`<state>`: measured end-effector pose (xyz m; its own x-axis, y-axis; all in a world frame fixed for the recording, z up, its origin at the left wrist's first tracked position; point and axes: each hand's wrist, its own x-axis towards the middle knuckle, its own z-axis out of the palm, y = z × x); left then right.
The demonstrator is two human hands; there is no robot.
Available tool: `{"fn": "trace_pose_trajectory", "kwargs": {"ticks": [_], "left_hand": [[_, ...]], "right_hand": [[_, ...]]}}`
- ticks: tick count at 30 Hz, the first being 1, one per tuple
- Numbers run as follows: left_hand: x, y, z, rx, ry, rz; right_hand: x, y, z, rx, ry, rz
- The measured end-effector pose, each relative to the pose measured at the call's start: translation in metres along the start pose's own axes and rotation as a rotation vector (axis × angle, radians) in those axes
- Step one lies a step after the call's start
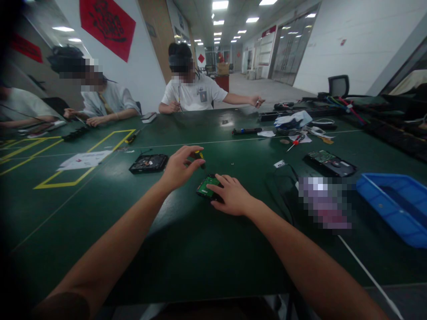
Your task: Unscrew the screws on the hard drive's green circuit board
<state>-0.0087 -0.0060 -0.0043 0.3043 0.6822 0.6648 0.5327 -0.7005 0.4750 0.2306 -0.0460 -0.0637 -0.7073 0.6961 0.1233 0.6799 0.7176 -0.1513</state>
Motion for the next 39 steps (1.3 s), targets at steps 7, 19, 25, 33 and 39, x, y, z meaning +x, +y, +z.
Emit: {"fn": "trace_pose_trajectory", "kwargs": {"ticks": [7, 19, 25, 33, 39], "left_hand": [[-0.0017, -0.0001, 0.0023, -0.048, -0.038, 0.013], [-0.0021, -0.0029, 0.0037, -0.101, -0.072, -0.022], [-0.0011, -0.0003, 0.002, -0.055, -0.054, 0.011], [-0.0015, 0.0047, 0.0, -0.022, -0.022, 0.054], [-0.0009, 0.0038, 0.0014, 0.008, 0.008, 0.034]], "right_hand": [[0.0002, -0.0018, -0.0027, -0.001, -0.017, 0.014], [0.0002, -0.0018, -0.0033, 0.005, -0.023, 0.021], [-0.0001, -0.002, -0.0022, -0.002, -0.002, 0.006], [0.0, -0.002, -0.0023, -0.004, -0.009, 0.014], [0.0002, -0.0023, -0.003, 0.006, -0.024, 0.024]]}}
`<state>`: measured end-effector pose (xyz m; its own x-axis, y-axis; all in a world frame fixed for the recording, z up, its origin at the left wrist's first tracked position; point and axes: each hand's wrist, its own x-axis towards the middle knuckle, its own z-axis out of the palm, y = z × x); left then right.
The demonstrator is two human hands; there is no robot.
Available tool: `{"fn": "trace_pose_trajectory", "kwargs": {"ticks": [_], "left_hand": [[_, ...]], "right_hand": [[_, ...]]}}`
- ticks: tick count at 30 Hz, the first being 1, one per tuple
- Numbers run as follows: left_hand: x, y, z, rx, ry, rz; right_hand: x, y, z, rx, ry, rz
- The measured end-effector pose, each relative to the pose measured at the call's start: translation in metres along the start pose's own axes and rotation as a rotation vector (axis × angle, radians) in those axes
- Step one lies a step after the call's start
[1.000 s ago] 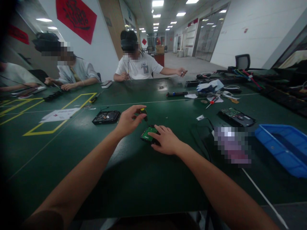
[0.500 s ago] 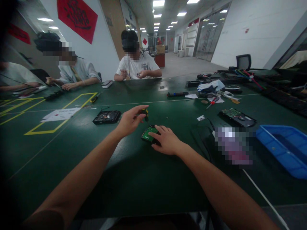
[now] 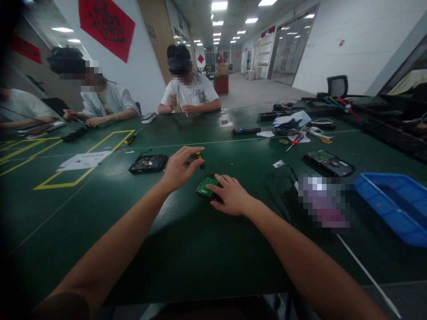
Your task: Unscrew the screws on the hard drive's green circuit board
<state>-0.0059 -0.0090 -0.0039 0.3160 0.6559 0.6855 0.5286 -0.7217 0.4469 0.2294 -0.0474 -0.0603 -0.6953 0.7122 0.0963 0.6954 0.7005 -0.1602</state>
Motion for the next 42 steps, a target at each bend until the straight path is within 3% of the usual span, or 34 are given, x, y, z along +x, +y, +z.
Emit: {"fn": "trace_pose_trajectory", "kwargs": {"ticks": [7, 21, 29, 35, 42], "left_hand": [[0.0011, -0.0001, 0.0001, -0.007, 0.023, -0.014], [0.0006, -0.0025, -0.002, -0.116, -0.124, 0.046], [0.0011, 0.0011, -0.0024, -0.046, -0.066, 0.003], [-0.0011, -0.0057, 0.0011, -0.124, -0.151, -0.013], [0.0004, -0.0046, -0.0005, 0.009, -0.069, -0.032]], "right_hand": [[0.0003, 0.0004, -0.0003, 0.002, 0.002, 0.005], [-0.0006, 0.0009, 0.0013, -0.005, 0.007, -0.003], [0.0, 0.0011, 0.0006, -0.011, 0.013, -0.012], [-0.0002, 0.0009, -0.0005, -0.003, -0.001, 0.002], [-0.0004, 0.0002, -0.0001, -0.003, 0.007, -0.009]]}}
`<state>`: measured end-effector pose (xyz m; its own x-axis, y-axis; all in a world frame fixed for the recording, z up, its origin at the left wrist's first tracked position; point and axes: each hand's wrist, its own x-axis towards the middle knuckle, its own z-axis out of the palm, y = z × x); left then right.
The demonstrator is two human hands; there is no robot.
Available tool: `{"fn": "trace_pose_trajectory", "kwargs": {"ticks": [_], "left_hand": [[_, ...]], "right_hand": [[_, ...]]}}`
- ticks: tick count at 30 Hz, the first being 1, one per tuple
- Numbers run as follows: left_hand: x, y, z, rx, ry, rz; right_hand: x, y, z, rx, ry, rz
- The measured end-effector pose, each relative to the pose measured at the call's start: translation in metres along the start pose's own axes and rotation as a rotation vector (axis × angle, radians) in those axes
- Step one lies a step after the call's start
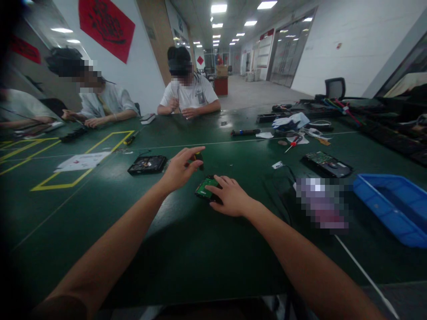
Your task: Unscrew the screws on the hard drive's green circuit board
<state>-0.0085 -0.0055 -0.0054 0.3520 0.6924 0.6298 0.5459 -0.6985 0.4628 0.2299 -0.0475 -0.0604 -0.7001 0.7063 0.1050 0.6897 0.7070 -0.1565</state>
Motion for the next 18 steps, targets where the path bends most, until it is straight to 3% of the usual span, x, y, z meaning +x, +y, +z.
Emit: {"fn": "trace_pose_trajectory", "kwargs": {"ticks": [7, 18], "left_hand": [[-0.0008, 0.0029, -0.0004, -0.051, -0.017, -0.004], [-0.0004, 0.004, 0.0004, -0.011, 0.051, -0.004]], "right_hand": [[-0.0001, 0.0007, 0.0016, 0.007, 0.01, -0.003], [0.001, 0.0015, 0.0022, -0.009, 0.013, -0.007]]}}
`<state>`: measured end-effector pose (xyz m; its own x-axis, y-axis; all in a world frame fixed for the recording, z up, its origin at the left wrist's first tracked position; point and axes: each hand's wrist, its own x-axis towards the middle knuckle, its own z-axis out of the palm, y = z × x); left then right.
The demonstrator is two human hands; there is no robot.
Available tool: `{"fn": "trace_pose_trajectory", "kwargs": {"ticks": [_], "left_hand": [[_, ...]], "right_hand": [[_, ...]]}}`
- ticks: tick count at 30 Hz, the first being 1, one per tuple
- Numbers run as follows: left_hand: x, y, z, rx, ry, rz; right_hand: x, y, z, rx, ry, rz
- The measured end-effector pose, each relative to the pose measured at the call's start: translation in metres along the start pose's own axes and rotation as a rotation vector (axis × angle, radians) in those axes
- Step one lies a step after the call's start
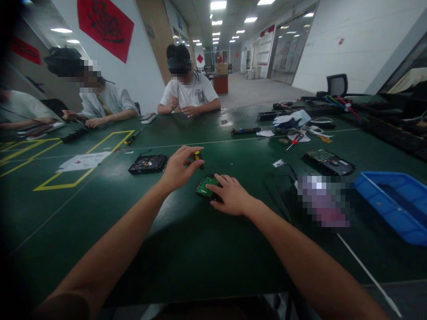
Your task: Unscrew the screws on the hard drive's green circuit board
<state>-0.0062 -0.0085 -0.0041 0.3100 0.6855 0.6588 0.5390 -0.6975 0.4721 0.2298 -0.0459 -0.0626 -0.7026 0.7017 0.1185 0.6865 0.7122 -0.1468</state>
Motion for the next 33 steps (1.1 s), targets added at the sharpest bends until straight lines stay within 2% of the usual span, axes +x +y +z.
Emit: {"fn": "trace_pose_trajectory", "kwargs": {"ticks": [10, 17, 24, 33], "left_hand": [[-0.0012, -0.0054, 0.0004, -0.096, -0.086, 0.036], [-0.0002, -0.0011, -0.0016, -0.013, -0.017, 0.016], [-0.0003, -0.0003, -0.0006, -0.053, -0.066, 0.017], [0.0006, -0.0045, 0.0027, 0.001, 0.075, -0.058]], "right_hand": [[-0.0006, -0.0006, 0.0, 0.014, -0.001, 0.007], [0.0001, 0.0001, 0.0015, 0.003, 0.007, -0.007], [-0.0001, -0.0001, 0.0009, 0.009, 0.0, 0.003], [-0.0001, -0.0012, -0.0022, 0.012, -0.016, 0.011]]}}
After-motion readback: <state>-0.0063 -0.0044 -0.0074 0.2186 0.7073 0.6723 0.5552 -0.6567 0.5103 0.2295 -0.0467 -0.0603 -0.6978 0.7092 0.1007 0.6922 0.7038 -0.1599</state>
